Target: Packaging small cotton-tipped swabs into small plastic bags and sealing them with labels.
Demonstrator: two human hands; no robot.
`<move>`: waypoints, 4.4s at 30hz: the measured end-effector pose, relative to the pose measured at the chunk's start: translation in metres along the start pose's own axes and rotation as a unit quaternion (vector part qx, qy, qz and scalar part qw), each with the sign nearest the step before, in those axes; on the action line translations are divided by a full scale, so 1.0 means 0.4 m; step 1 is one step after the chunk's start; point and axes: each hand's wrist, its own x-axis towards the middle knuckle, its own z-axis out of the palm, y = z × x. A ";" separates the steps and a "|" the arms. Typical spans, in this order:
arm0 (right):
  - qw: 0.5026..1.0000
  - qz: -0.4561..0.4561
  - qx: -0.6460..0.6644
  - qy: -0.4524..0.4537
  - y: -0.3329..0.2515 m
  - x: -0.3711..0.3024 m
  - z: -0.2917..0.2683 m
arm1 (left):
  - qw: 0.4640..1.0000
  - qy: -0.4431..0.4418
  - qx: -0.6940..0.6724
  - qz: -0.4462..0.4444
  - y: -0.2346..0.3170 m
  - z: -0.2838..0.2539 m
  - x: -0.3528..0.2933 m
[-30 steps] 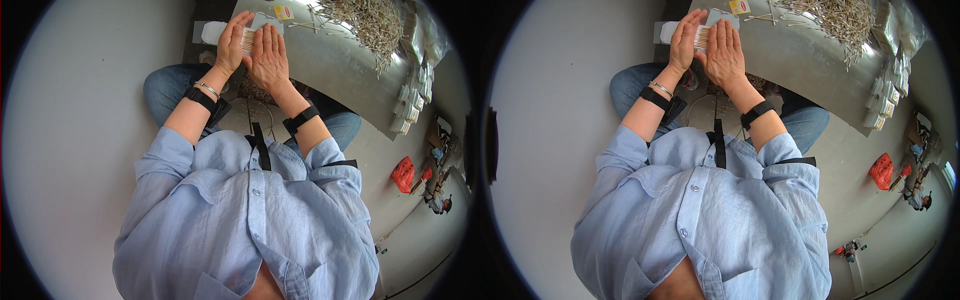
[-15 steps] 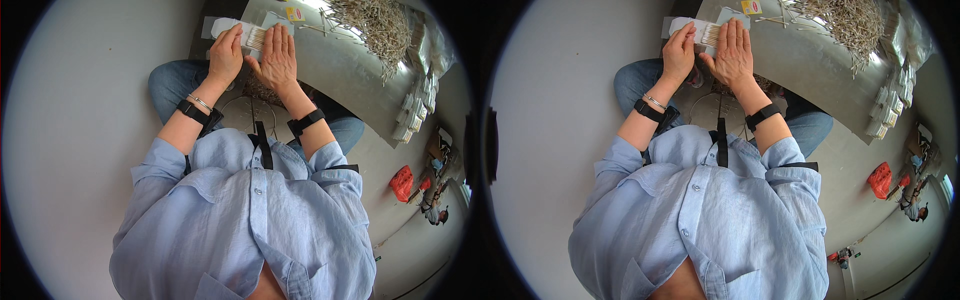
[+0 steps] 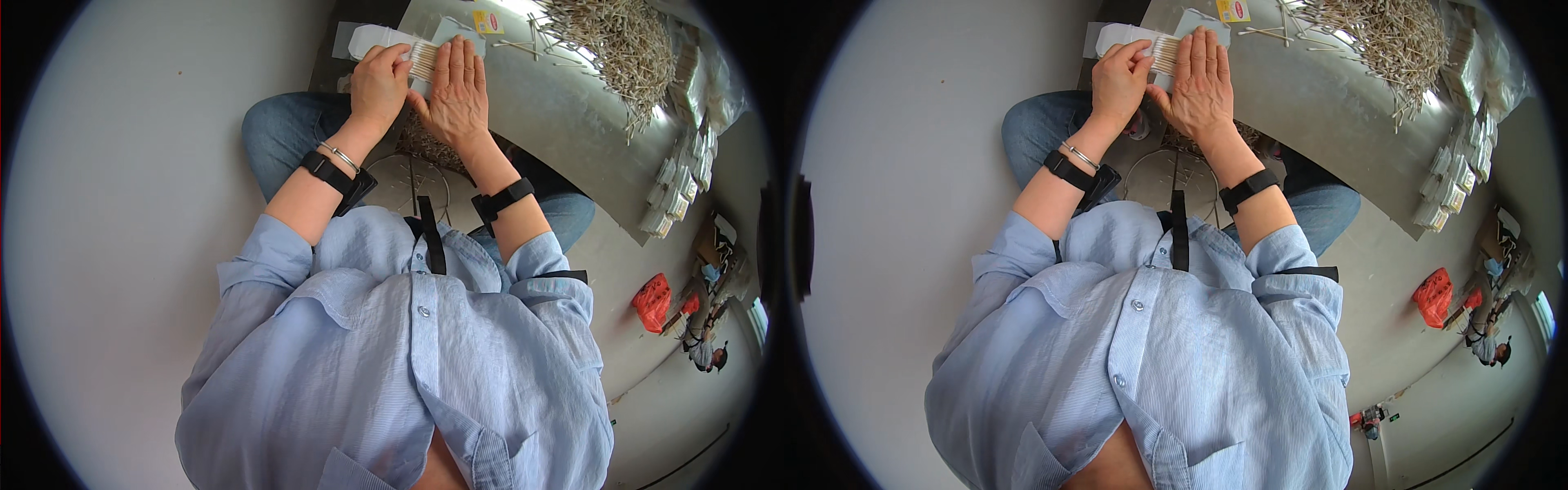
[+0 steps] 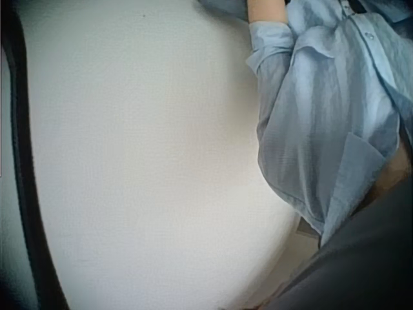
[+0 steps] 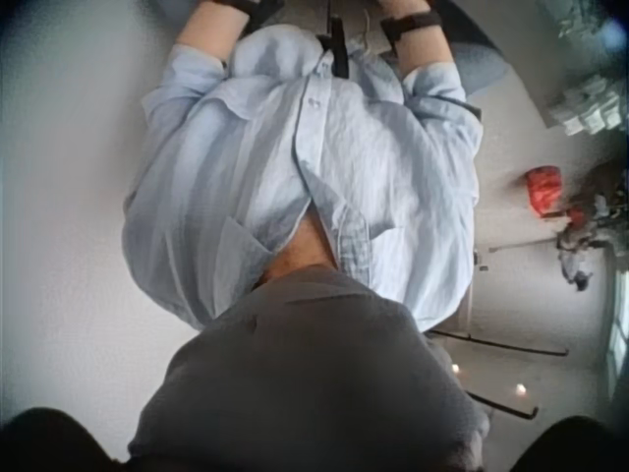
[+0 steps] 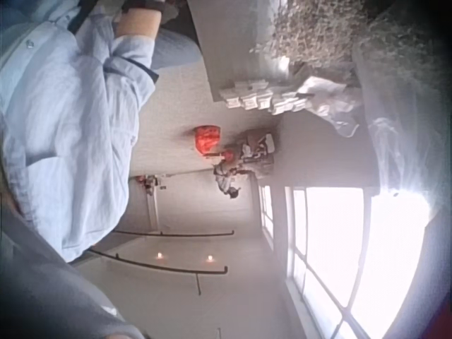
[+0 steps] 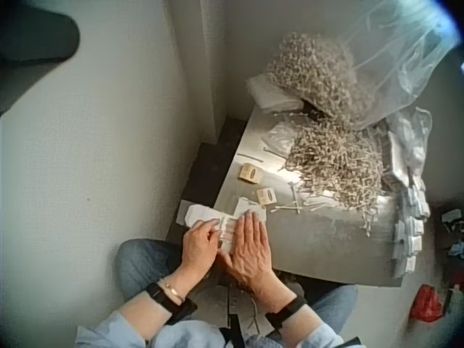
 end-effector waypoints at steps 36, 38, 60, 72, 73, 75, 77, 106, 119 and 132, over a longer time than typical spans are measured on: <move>1.000 0.020 -0.003 -0.008 -0.016 0.013 0.007 | 0.983 -0.030 -0.163 0.075 -0.065 -0.056 0.089; 0.999 0.025 -0.018 -0.010 -0.022 0.019 0.008 | 0.991 -0.032 -0.042 0.120 -0.129 -0.096 0.113; 1.000 0.021 -0.001 -0.019 -0.066 0.053 0.020 | 0.903 -0.314 0.114 0.270 -0.115 -0.127 0.223; 1.000 0.020 0.003 -0.013 -0.091 0.070 0.035 | 0.913 -0.374 0.044 0.156 -0.124 -0.117 0.213; 1.000 0.019 0.002 -0.014 -0.093 0.071 0.038 | 0.914 -0.376 0.023 0.153 -0.131 -0.117 0.214; 1.000 0.023 0.012 -0.003 -0.097 0.073 0.044 | 0.914 -0.376 0.000 0.150 -0.148 -0.120 0.213; 1.000 0.018 0.014 -0.007 -0.105 0.074 0.037 | 0.942 -0.309 -0.117 0.058 -0.202 -0.138 0.205; 0.998 0.013 0.059 -0.006 -0.146 0.099 0.062 | 0.851 -0.170 -0.425 -0.258 -0.191 -0.061 0.117; 0.995 0.035 0.090 -0.004 -0.154 0.104 0.070 | 0.874 -0.191 -0.378 -0.237 -0.212 -0.007 0.150; 0.992 0.051 0.116 -0.008 -0.159 0.108 0.075 | 0.824 -0.205 -0.449 -0.280 -0.188 -0.036 0.146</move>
